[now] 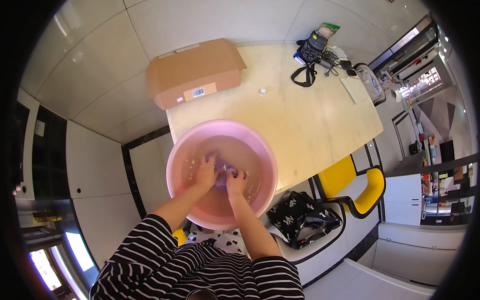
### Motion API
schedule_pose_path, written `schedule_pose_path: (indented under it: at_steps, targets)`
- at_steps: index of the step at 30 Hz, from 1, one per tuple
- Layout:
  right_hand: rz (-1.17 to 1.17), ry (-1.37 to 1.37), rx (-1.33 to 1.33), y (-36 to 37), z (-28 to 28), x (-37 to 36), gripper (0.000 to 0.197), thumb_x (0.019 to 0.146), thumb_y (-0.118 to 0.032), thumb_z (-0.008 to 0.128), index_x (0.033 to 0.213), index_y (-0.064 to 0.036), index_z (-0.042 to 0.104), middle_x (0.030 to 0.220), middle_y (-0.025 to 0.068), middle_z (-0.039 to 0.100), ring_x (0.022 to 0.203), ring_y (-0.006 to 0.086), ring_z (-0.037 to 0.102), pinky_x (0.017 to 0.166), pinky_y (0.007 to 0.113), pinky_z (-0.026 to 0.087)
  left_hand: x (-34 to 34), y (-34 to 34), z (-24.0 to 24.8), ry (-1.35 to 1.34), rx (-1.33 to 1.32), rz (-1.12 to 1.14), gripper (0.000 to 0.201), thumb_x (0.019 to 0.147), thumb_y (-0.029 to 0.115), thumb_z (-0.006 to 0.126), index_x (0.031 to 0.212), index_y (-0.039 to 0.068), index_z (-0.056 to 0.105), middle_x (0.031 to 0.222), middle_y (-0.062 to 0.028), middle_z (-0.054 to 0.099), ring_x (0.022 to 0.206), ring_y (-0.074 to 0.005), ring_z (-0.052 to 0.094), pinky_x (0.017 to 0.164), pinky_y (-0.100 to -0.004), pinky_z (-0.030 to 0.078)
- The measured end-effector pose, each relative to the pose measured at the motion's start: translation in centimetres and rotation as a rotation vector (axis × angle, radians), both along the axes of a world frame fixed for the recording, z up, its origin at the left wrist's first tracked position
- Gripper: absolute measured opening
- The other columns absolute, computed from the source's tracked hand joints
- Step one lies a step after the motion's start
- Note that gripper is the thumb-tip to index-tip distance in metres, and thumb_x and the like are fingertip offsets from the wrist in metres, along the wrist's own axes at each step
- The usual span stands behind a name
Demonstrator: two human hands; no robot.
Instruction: The person wipes the white frame and glass of a window with a purple cloth, rinses the cloth in a pink basin of water, and then wipes a white cabinet door.
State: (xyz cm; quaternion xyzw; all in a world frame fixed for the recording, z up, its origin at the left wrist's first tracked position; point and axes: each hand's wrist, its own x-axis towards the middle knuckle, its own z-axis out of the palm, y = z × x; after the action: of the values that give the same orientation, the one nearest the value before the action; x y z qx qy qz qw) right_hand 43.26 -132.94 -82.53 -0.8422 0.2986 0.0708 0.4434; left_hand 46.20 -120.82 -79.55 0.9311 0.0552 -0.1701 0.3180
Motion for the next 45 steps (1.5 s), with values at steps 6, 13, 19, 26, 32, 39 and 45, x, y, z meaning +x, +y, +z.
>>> schedule_pose_path:
  at_steps: [6, 13, 19, 26, 32, 39, 45]
  targets:
    - [-0.271, 0.252, 1.521, -0.1, 5.7, 2.3, 0.038, 0.093, -0.037, 0.055, 0.123, -0.0125, 0.055, 0.110, 0.0084, 0.061, 0.103, 0.0268, 0.059, 0.089, 0.042, 0.050, -1.1, -1.1, 1.4, 0.110, -0.861, 0.259, 0.039, 0.082, 0.013, 0.072, 0.118, 0.008, 0.056, 0.106, -0.0136, 0.061, 0.098, -0.0253, 0.060, 0.084, -0.0360, 0.049]
    - [-0.017, 0.234, 1.812, -2.2, 1.9, 1.7, 0.035, 0.093, -0.049, 0.053, 0.093, -0.0142, 0.059, 0.092, 0.0035, 0.064, 0.082, 0.0229, 0.064, 0.070, 0.039, 0.054, -4.2, -2.1, 10.1, -0.131, -0.410, -0.122, 0.022, 0.085, 0.025, 0.070, 0.094, 0.007, 0.062, 0.079, -0.0124, 0.062, 0.071, -0.0270, 0.063, 0.067, -0.0346, 0.051]
    - [-0.369, 0.235, 1.429, 0.9, 8.5, 0.1, 0.050, 0.093, -0.050, 0.055, 0.114, -0.0049, 0.058, 0.099, 0.0084, 0.066, 0.083, 0.0230, 0.066, 0.076, 0.037, 0.055, -0.2, -0.2, 7.2, -0.019, -0.067, -0.014, 0.036, 0.093, 0.041, 0.050, 0.097, 0.012, 0.069, 0.093, -0.0123, 0.066, 0.089, -0.0339, 0.064, 0.076, -0.0445, 0.050]
    - [-0.281, 0.107, 0.758, -3.9, 6.3, -0.5, 0.047, 0.094, -0.032, 0.059, 0.124, 0.0024, 0.050, 0.115, 0.0093, 0.060, 0.105, 0.0205, 0.058, 0.091, 0.032, 0.047, -1.5, 0.3, 1.8, -0.223, 0.167, 0.019, 0.035, 0.094, 0.037, 0.048, 0.116, 0.016, 0.065, 0.147, -0.0116, 0.037, 0.131, -0.0347, 0.037, 0.105, -0.0490, 0.035]
    - [-0.144, 0.098, 0.572, -4.1, 0.0, -1.3, 0.041, 0.093, -0.024, 0.061, 0.126, -0.0033, 0.049, 0.114, 0.0107, 0.061, 0.104, 0.0212, 0.060, 0.088, 0.035, 0.049, -0.3, 0.4, 0.7, -0.212, 0.499, -0.582, 0.048, 0.089, 0.021, 0.054, 0.136, 0.017, 0.049, 0.147, -0.0149, 0.032, 0.126, -0.0377, 0.042, 0.104, -0.0486, 0.038]
    - [-0.331, 0.356, 1.337, -1.5, 4.6, 1.4, 0.040, 0.097, -0.037, 0.049, 0.122, -0.0055, 0.053, 0.116, 0.0118, 0.061, 0.104, 0.0252, 0.061, 0.091, 0.041, 0.050, -2.5, -1.7, 0.1, 0.024, -0.823, 0.373, 0.027, 0.082, 0.008, 0.066, 0.109, 0.008, 0.060, 0.098, -0.0133, 0.061, 0.084, -0.0248, 0.061, 0.075, -0.0330, 0.050]
    - [0.147, 0.249, 1.780, -2.0, 0.6, 1.3, 0.035, 0.094, -0.042, 0.054, 0.088, -0.0094, 0.064, 0.087, 0.0067, 0.067, 0.079, 0.0222, 0.065, 0.065, 0.036, 0.054, -5.1, -2.3, 10.1, -0.192, -0.664, -0.006, 0.019, 0.085, 0.021, 0.069, 0.088, 0.006, 0.057, 0.076, -0.0091, 0.059, 0.064, -0.0191, 0.059, 0.061, -0.0350, 0.048]
